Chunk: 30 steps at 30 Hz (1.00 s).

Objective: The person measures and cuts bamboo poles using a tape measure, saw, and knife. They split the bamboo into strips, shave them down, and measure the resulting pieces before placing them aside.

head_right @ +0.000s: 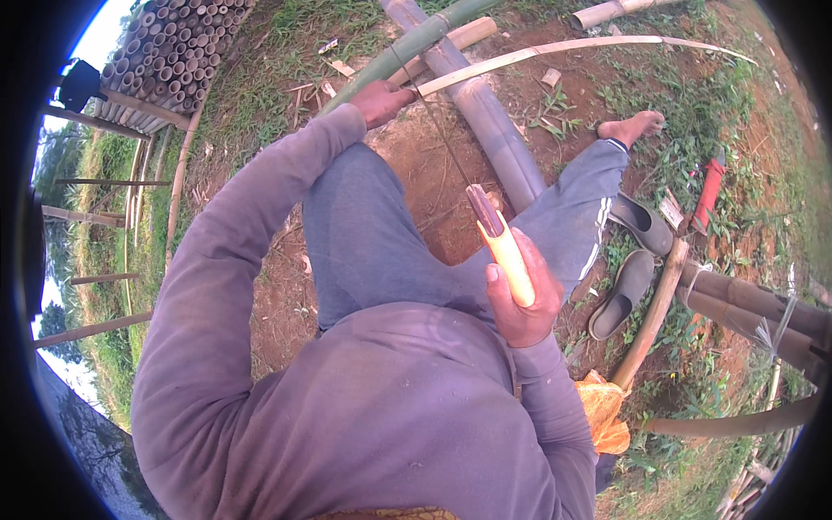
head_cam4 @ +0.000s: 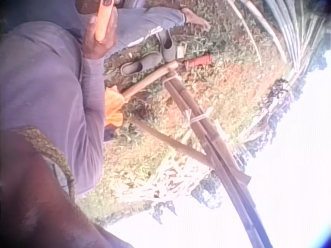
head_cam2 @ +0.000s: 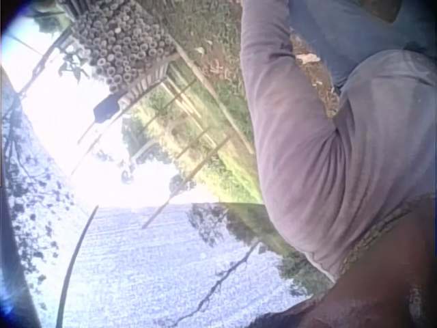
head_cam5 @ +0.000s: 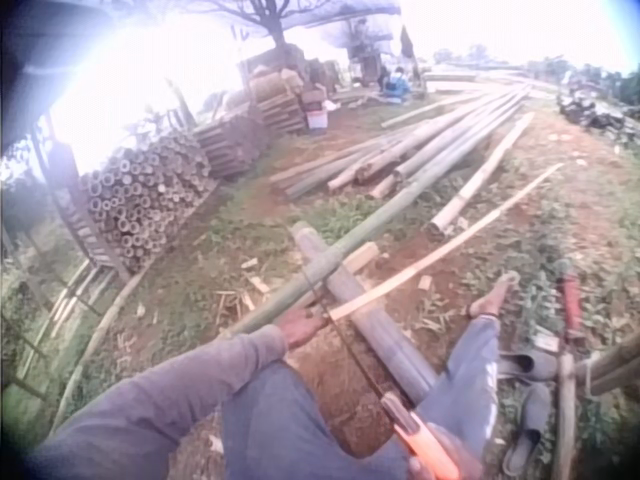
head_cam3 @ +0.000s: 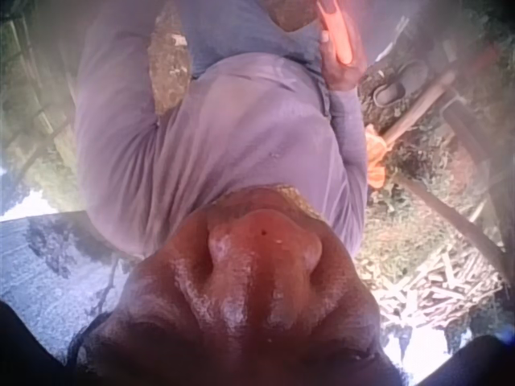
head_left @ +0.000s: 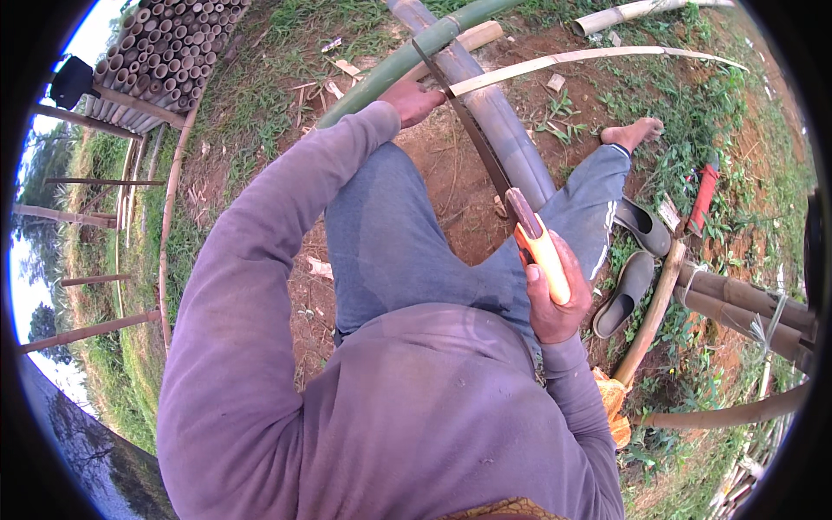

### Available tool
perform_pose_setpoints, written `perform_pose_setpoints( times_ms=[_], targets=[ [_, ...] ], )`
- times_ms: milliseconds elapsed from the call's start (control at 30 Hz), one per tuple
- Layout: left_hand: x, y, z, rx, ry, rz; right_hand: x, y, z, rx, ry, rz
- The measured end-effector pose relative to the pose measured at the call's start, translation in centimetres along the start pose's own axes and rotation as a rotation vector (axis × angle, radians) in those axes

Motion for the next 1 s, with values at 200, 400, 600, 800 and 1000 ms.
perform_pose_setpoints(
  times_ms=[200, 400, 600, 800, 1000],
  targets=[
    [-0.8, -0.2, -1.2, -0.022, 0.003, 0.005, -5.4, 0.3, -5.7, -0.088, 0.010, -0.031],
    [0.6, 0.5, -0.3, -0.049, -0.080, -0.155, -0.2, -0.2, -0.4, 0.000, 0.042, 0.011],
    [1.2, 1.6, 0.0, -0.050, -0.047, -0.191, -6.6, 0.2, -6.2, 0.061, 0.024, 0.197],
    [1.4, -0.4, -0.8, -0.199, 0.026, -0.126, -7.1, 0.2, -7.3, 0.007, -0.011, 0.139],
    [0.4, 0.9, -1.8, -0.304, -0.011, -0.068, -6.3, 0.0, -7.0, 0.018, 0.002, 0.061]
  ],
)
Point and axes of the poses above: each hand's wrist, its own x-axis away from the middle knuckle, its own z-axis out of the back of the hand, y = z × x, the point moved 2 cm from there along -x, towards the middle knuckle, and after that the axes turned 12 degrees about y, right-handed, at the moved point
